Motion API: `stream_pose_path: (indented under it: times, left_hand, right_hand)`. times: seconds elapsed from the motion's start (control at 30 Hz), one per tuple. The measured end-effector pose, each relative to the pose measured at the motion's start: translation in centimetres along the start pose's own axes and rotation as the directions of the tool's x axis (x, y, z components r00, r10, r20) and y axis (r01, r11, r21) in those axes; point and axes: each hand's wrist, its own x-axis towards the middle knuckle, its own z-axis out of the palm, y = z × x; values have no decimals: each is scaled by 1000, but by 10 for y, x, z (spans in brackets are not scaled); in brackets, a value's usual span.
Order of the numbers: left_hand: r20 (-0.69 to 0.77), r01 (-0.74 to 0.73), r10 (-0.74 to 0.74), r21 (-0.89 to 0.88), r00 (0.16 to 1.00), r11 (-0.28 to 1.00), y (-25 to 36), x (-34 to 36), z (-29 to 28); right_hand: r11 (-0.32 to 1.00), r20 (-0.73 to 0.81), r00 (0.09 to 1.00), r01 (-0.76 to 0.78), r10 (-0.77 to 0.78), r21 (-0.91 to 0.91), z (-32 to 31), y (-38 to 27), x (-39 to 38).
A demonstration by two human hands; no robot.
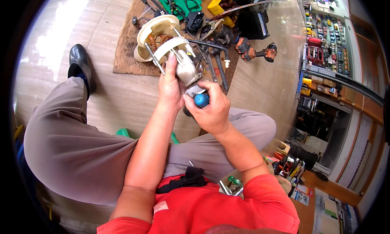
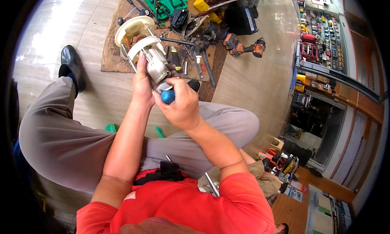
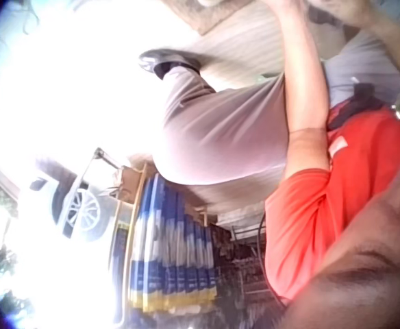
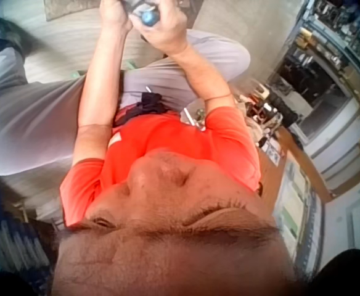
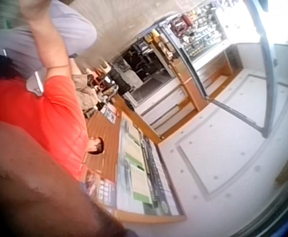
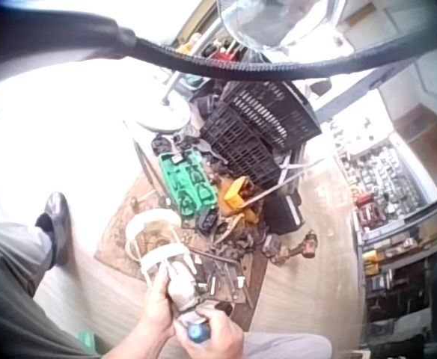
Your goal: The person uses a screwdriver to pry and detach components of a fuel pump assembly while holding it by hand.
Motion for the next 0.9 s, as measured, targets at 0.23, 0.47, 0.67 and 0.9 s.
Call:
stream_pose_path:
  times: [0.23,0.47,0.67,0.9]
  left_hand:
    - [7,2,-3,15,1000,1000,4,-1,1]
    - [-82,-66,72,79,994,995,0,4,2]
    - [33,-38,36,47,999,998,2,1,2]
    - [192,8,-24,86,981,996,2,2,-11]
  right_hand:
    - [1000,6,1000,24,-24,2,2,0,-1]
    - [1000,27,1000,-3,3,7,2,3,-3]
    - [992,28,992,126,-127,15,1,1,-6]
    - [974,63,972,224,-225,25,4,-4,-14]
